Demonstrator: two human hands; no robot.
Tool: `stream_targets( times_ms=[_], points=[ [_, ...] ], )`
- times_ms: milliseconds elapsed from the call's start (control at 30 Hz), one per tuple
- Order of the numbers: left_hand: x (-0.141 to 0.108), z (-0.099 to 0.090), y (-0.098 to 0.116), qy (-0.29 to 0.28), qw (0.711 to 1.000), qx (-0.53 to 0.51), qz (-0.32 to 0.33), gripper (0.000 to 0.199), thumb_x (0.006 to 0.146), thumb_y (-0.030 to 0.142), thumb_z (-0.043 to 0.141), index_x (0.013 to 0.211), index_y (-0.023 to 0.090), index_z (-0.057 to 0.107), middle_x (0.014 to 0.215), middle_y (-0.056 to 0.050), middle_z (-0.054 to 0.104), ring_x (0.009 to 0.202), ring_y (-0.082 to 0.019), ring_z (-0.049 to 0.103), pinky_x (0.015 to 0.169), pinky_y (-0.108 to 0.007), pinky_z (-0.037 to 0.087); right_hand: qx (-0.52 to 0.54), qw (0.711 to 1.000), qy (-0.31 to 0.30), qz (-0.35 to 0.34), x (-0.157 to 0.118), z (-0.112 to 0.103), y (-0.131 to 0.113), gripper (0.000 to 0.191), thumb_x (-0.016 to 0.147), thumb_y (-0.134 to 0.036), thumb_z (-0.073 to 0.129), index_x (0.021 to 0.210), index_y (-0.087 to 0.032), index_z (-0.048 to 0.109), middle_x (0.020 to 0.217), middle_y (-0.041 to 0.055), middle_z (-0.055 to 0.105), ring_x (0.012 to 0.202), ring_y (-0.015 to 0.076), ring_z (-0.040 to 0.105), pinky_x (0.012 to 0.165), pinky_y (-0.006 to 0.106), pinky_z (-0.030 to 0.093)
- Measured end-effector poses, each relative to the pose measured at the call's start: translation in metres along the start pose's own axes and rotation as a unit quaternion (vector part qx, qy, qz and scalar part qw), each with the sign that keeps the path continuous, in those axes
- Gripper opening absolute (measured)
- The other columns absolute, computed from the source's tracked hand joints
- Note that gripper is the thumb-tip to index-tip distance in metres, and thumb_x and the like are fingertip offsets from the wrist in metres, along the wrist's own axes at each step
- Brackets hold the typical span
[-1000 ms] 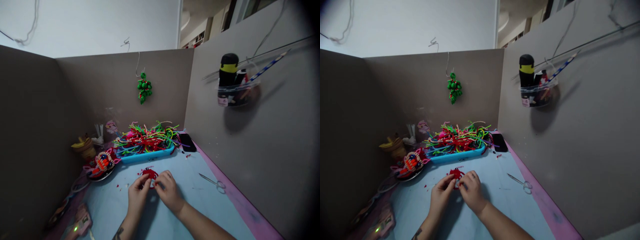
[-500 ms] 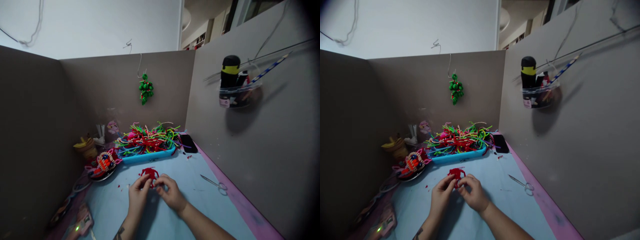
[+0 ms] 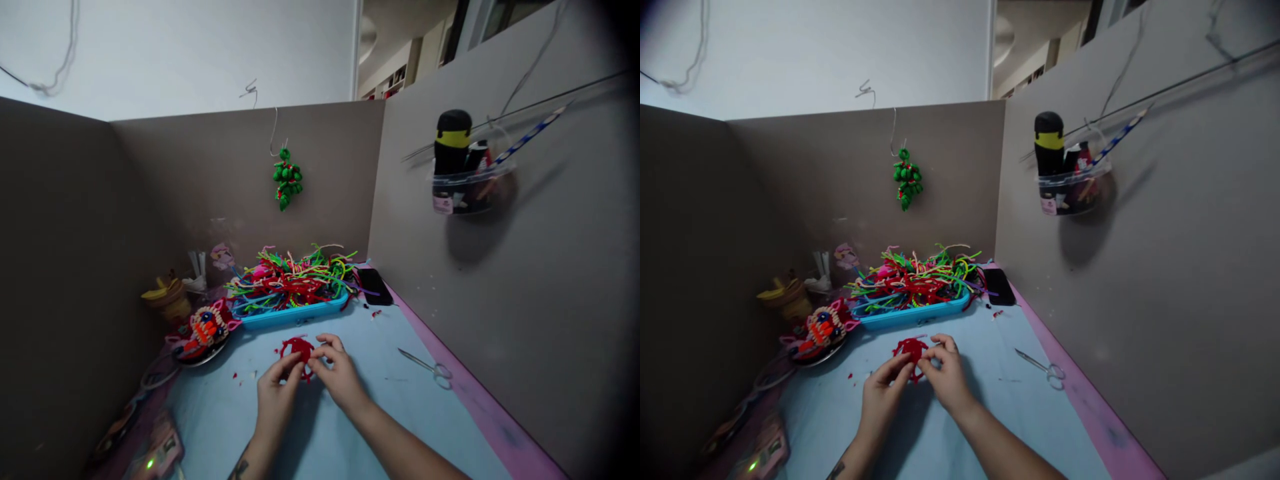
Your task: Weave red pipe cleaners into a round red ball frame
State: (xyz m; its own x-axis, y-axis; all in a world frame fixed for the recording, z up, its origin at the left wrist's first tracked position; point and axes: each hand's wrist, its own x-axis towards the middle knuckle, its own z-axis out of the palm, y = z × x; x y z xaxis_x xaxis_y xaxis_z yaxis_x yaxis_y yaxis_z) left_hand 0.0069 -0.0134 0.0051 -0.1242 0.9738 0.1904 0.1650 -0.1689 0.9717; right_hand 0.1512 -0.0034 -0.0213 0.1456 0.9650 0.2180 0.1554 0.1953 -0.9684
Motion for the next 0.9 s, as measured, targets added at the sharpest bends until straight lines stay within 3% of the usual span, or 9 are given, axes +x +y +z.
stream_targets(
  times_ms=[200, 300, 467, 600, 767, 900],
  points=[
    [0.001, 0.001, 0.002, -0.008, 1.0, -0.014, -0.003, 0.023, 0.066, 0.031, 0.072, 0.083, 0.018, 0.079, 0.085, -0.009, 0.079, 0.075, -0.025, 0.073, 0.069, -0.033, 0.06, 0.093, 0.991, -0.059, 0.07, 0.003, -0.001, 0.005, 0.031, 0.071, -0.048, 0.073, 0.065, -0.019, 0.064, 0.144, 0.0133, 0.043, 0.131, 0.0314, 0.043, 0.109, 0.045, 0.028],
    [0.001, 0.0, 0.001, -0.01, 1.0, -0.009, -0.002, 0.023, 0.066, 0.031, 0.072, 0.083, 0.017, 0.079, 0.083, -0.009, 0.079, 0.074, -0.025, 0.073, 0.071, -0.034, 0.06, 0.164, 0.977, -0.081, 0.106, 0.002, 0.002, 0.003, 0.039, 0.068, -0.053, 0.073, 0.061, -0.017, 0.061, 0.148, 0.0134, 0.039, 0.129, 0.032, 0.046, 0.107, 0.045, 0.031],
    [0.002, -0.002, 0.0, -0.031, 1.0, 0.001, 0.003, 0.023, 0.067, 0.032, 0.072, 0.083, 0.017, 0.079, 0.082, -0.009, 0.079, 0.071, -0.024, 0.072, 0.069, -0.032, 0.059, 0.25, 0.95, -0.148, 0.113, 0.003, 0.001, -0.003, 0.042, 0.066, -0.058, 0.073, 0.073, -0.017, 0.069, 0.143, 0.0123, 0.045, 0.125, 0.0311, 0.05, 0.102, 0.043, 0.039],
    [0.004, -0.004, -0.002, -0.009, 1.0, 0.004, -0.002, 0.026, 0.068, 0.033, 0.072, 0.086, 0.017, 0.079, 0.085, -0.01, 0.079, 0.074, -0.023, 0.072, 0.071, -0.032, 0.058, 0.206, 0.966, -0.125, 0.096, 0.004, -0.004, -0.003, 0.032, 0.067, -0.048, 0.076, 0.071, -0.017, 0.067, 0.144, 0.0134, 0.044, 0.125, 0.0315, 0.05, 0.106, 0.045, 0.034],
    [0.005, -0.005, -0.004, 0.034, 0.999, -0.004, -0.027, 0.03, 0.067, 0.036, 0.073, 0.09, 0.017, 0.078, 0.09, -0.01, 0.079, 0.081, -0.025, 0.072, 0.076, -0.034, 0.057, 0.078, 0.995, -0.064, -0.003, -0.005, -0.003, -0.009, 0.027, 0.065, -0.022, 0.076, 0.089, -0.024, 0.066, 0.139, 0.0098, 0.046, 0.132, 0.0273, 0.042, 0.111, 0.045, 0.029],
    [0.004, -0.003, -0.004, 0.028, 0.999, 0.0, -0.03, 0.029, 0.066, 0.036, 0.073, 0.089, 0.018, 0.078, 0.089, -0.01, 0.079, 0.085, -0.027, 0.073, 0.079, -0.036, 0.057, 0.042, 0.996, -0.059, -0.045, -0.013, 0.002, -0.018, 0.006, 0.072, -0.021, 0.072, 0.077, -0.024, 0.07, 0.131, 0.0091, 0.051, 0.127, 0.0266, 0.046, 0.107, 0.042, 0.035]
  ],
)
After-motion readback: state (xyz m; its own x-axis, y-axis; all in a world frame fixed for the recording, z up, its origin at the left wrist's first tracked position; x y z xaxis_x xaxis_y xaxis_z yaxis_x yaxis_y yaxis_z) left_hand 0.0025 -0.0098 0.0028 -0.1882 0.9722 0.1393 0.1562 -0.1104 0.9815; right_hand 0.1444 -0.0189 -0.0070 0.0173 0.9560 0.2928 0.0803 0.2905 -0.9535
